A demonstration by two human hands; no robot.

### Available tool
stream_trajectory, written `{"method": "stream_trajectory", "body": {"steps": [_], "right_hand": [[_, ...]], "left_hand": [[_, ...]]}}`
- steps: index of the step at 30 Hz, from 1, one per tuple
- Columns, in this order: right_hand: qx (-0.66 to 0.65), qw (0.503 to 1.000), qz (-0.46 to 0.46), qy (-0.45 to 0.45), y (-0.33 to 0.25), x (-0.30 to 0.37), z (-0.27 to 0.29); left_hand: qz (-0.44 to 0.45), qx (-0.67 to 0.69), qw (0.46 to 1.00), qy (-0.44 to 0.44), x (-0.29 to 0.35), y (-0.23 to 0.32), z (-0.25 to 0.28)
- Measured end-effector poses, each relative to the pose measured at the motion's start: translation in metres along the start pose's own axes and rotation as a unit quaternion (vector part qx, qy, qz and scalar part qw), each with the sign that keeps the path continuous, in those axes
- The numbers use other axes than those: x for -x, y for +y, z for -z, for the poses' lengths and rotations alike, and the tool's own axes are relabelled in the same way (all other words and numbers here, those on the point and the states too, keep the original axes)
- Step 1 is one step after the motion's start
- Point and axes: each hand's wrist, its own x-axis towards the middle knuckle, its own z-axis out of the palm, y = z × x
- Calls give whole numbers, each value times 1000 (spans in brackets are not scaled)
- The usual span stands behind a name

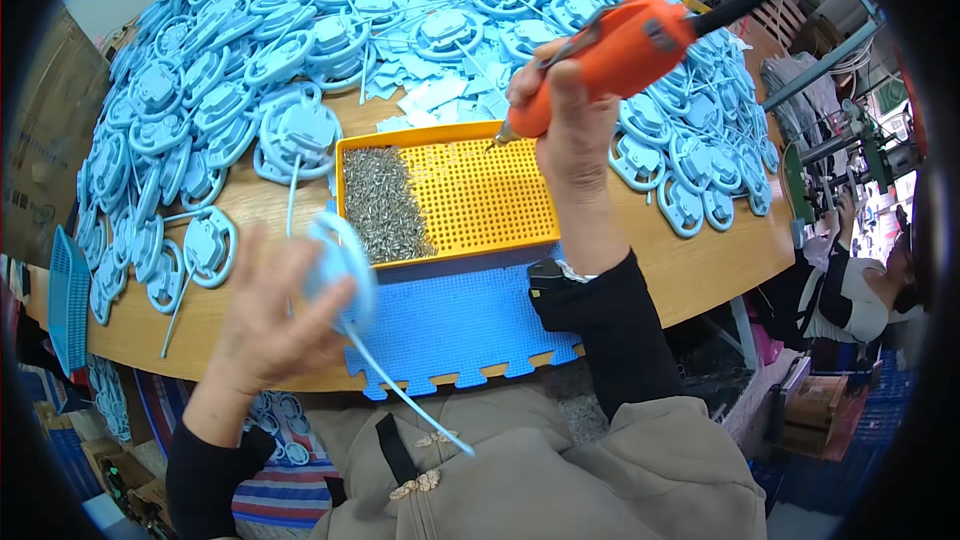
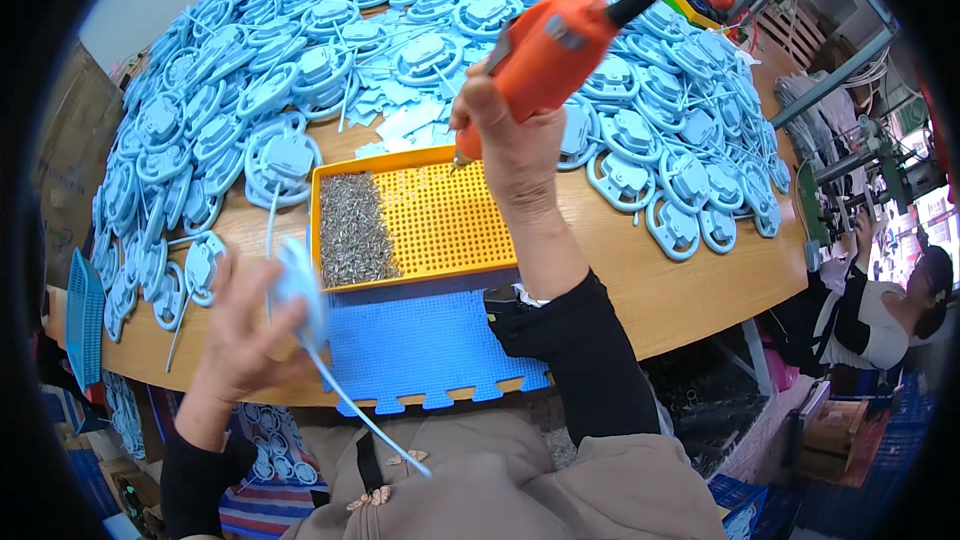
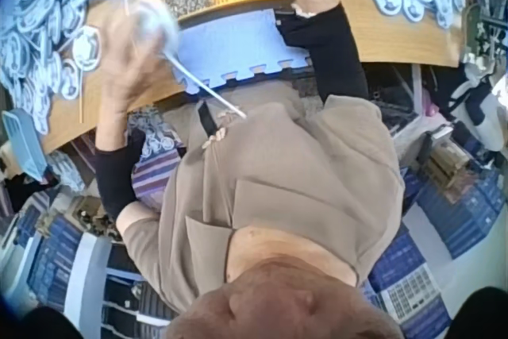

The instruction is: Manually assembling blue plastic toy components and using an electric screwdriver.

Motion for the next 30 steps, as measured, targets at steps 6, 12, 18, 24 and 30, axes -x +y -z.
{"method": "stream_trajectory", "body": {"steps": [6, 12, 18, 24, 30], "right_hand": [[-137, 990, 20, -19, -48, 18, -17], [-107, 990, -38, -85, -64, 80, -43], [-143, 977, -110, -111, -46, 104, -63], [-41, 984, -111, -131, -40, 101, -72], [-24, 986, -102, -127, -35, 102, -68]], "left_hand": [[-108, 38, 986, -125, -21, 45, -19], [-149, 81, 969, -178, -18, 44, -28], [115, 167, 979, -25, 12, 88, -37], [235, 135, 962, -29, 11, 111, -49], [191, 158, 967, -59, 14, 95, -43]]}}
